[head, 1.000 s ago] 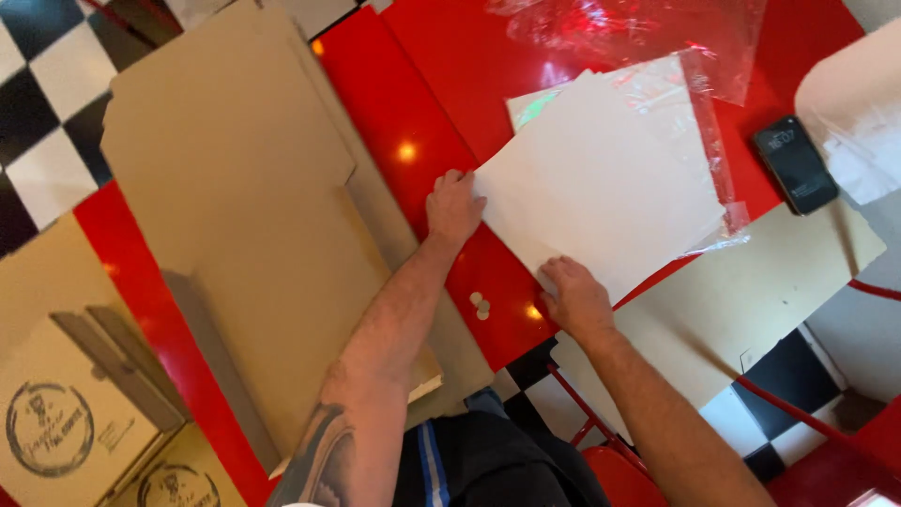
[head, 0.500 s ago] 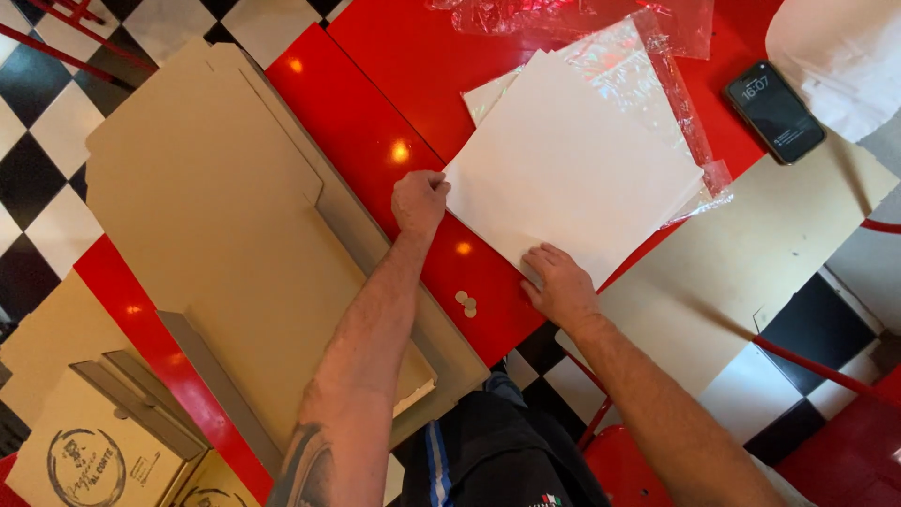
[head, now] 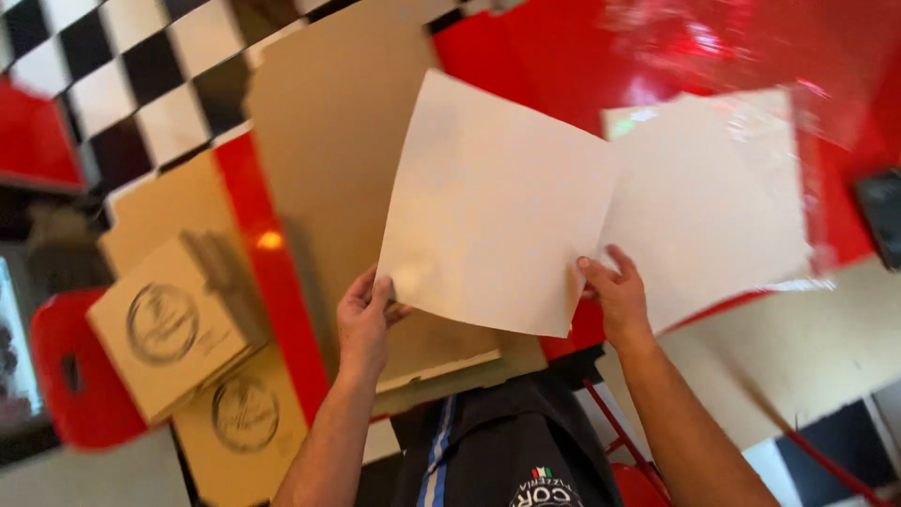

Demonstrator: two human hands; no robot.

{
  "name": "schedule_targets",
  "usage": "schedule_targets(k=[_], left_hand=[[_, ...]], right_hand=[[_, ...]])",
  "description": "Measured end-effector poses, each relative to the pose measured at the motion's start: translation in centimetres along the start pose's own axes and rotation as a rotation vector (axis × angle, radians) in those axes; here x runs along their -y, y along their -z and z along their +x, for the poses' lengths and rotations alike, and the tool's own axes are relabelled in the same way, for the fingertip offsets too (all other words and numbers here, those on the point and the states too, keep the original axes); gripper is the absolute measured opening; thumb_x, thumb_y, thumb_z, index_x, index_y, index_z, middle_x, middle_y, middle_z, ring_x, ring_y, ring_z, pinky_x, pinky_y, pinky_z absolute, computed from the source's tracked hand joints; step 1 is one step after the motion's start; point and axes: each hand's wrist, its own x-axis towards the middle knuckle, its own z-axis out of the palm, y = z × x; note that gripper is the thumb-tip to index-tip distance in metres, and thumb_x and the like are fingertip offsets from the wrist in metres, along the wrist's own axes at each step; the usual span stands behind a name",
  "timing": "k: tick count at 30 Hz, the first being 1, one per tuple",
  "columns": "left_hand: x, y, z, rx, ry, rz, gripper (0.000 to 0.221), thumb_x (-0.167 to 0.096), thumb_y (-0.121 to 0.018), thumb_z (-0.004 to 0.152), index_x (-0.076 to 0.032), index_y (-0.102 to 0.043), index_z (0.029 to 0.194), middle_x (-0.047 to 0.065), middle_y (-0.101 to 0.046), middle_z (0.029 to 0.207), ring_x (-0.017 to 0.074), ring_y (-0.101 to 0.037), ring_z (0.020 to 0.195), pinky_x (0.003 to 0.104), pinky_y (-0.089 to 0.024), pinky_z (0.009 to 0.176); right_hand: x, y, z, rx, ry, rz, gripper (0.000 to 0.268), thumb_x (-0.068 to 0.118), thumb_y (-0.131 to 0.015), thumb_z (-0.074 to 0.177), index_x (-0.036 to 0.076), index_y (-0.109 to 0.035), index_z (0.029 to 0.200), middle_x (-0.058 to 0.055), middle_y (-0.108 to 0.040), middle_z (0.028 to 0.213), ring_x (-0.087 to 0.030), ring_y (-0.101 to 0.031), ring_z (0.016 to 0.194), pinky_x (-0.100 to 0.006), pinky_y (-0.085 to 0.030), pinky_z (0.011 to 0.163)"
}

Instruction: Assembling cardboard pizza boxes and lining them with parchment paper.

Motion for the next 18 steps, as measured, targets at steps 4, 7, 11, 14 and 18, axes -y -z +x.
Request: schedule_targets(k=[4,7,11,14,18], left_hand=[[3.0,9.5,-2.3,-0.186,0.090,-0.072,0.037,-0.022,-0.065,0.098,-0.001,-0.066,0.129,0.007,-0.073,0.104,0.0111,-0.071,0.081,0.030,-0.064,0.065],[4.2,13.8,-3.9,-0.287,0.145,-0.007,0.037,-0.022,-0.067,0.099,0.001,-0.066,0.128,0.010,-0.073,0.101,0.0139,-0.070,0.077,0.031,-0.064,0.063],[6.3,18.0,-4.4,-0.325,0.152,0.294,0.034,-0.027,-0.074,0.093,0.001,-0.074,0.114,0.010,-0.076,0.092,0.0180,-0.070,0.074,0.034,-0.059,0.062],[8.4,19.7,-4.0,-0.308,0.078,0.558,0.034,-0.031,-0.078,0.089,-0.001,-0.078,0.105,0.008,-0.078,0.088,0.0173,-0.073,0.077,0.034,-0.059,0.069],[8.6,20.2,-3.4,-0.256,0.064,0.756,0.030,-0.033,-0.077,0.087,-0.005,-0.077,0.097,0.008,-0.077,0.085,0.0184,-0.074,0.078,0.035,-0.060,0.073]], right_hand=[[-1.5,-7.0,0.1,0.226,-0.011,-0.183,0.056,0.027,-0.083,0.090,-0.006,-0.068,0.132,-0.010,-0.071,0.094,-0.018,-0.058,0.074,-0.030,-0.048,0.062],[0.7,-12.2,-3.2,0.252,-0.046,-0.425,0.041,0.032,-0.080,0.093,-0.004,-0.077,0.114,-0.009,-0.064,0.080,-0.018,-0.053,0.065,-0.034,-0.038,0.054],[-0.9,-14.8,-4.4,0.244,0.181,-0.779,0.036,0.035,-0.081,0.087,0.000,-0.079,0.099,-0.006,-0.077,0.084,-0.014,-0.069,0.074,-0.031,-0.055,0.068],[-2.1,-15.3,-5.0,0.163,0.230,-1.007,0.037,0.039,-0.080,0.088,0.003,-0.079,0.100,-0.007,-0.077,0.085,-0.015,-0.072,0.076,-0.032,-0.057,0.071],[-3.2,-15.5,-6.0,0.041,0.364,-1.048,0.038,0.039,-0.080,0.089,0.003,-0.079,0.100,-0.009,-0.076,0.084,-0.018,-0.071,0.074,-0.034,-0.057,0.071]])
